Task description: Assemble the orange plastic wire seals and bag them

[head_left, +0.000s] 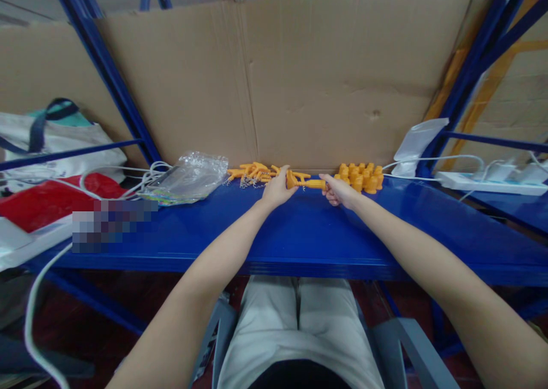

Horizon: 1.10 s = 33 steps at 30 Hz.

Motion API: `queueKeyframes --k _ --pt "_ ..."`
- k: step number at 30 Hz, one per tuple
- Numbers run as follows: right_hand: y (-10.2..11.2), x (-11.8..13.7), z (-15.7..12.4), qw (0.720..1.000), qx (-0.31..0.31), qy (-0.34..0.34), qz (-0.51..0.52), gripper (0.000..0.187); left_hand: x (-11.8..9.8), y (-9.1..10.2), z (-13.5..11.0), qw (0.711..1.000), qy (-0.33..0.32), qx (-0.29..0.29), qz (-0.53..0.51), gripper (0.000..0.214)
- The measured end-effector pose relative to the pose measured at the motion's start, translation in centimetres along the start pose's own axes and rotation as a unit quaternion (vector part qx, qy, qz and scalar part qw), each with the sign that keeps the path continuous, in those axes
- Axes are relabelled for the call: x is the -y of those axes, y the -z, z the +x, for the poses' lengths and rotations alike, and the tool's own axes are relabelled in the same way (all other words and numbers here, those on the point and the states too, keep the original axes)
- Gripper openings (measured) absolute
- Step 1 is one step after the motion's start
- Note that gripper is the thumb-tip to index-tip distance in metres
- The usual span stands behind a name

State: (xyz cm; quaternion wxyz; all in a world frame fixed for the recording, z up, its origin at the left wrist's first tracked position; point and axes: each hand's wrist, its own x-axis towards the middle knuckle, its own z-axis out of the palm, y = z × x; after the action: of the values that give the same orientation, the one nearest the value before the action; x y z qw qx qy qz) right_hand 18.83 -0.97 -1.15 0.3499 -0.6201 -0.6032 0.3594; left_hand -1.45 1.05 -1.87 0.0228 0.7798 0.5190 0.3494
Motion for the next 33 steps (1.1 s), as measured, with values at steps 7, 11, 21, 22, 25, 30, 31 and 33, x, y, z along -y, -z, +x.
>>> queueKeyframes --k 7,11,21,22,25,30,31,33 --pt "1.0 -0.1 0.3 0.992 -0.122 0.039 0.019 0.062 0.3 -0.1 0.1 1.000 -0.001 0.026 -0.011 0.072" --pt "1.4 0.3 0.0 0.964 -0.223 0.076 -0.126 0.057 0.5 -0.3 0.2 0.999 -0.010 0.041 0.009 0.059" --pt "1.1 0.9 -1.0 0.888 -0.222 0.077 -0.395 0.056 0.5 -0.3 0.2 0.999 -0.014 0.045 0.012 0.058" --pt "1.2 0.9 -1.0 0.888 -0.206 0.067 -0.404 0.055 0.5 -0.3 0.2 0.999 -0.014 0.046 0.012 0.058" --pt "1.2 0.9 -1.1 0.891 -0.155 0.049 -0.425 0.052 0.4 -0.2 0.2 0.999 -0.013 0.048 0.011 0.057" --pt "0.5 0.7 -1.1 0.882 -0.115 0.031 -0.455 0.057 0.5 -0.2 0.2 0.998 -0.019 0.061 0.014 0.053" --pt "0.4 0.7 -1.0 0.882 -0.111 0.028 -0.458 0.059 0.5 -0.2 0.3 0.998 -0.021 0.063 0.014 0.053" --pt "0.3 0.6 -0.9 0.882 -0.104 0.026 -0.459 0.060 0.6 -0.2 0.4 0.997 -0.024 0.067 0.013 0.053"
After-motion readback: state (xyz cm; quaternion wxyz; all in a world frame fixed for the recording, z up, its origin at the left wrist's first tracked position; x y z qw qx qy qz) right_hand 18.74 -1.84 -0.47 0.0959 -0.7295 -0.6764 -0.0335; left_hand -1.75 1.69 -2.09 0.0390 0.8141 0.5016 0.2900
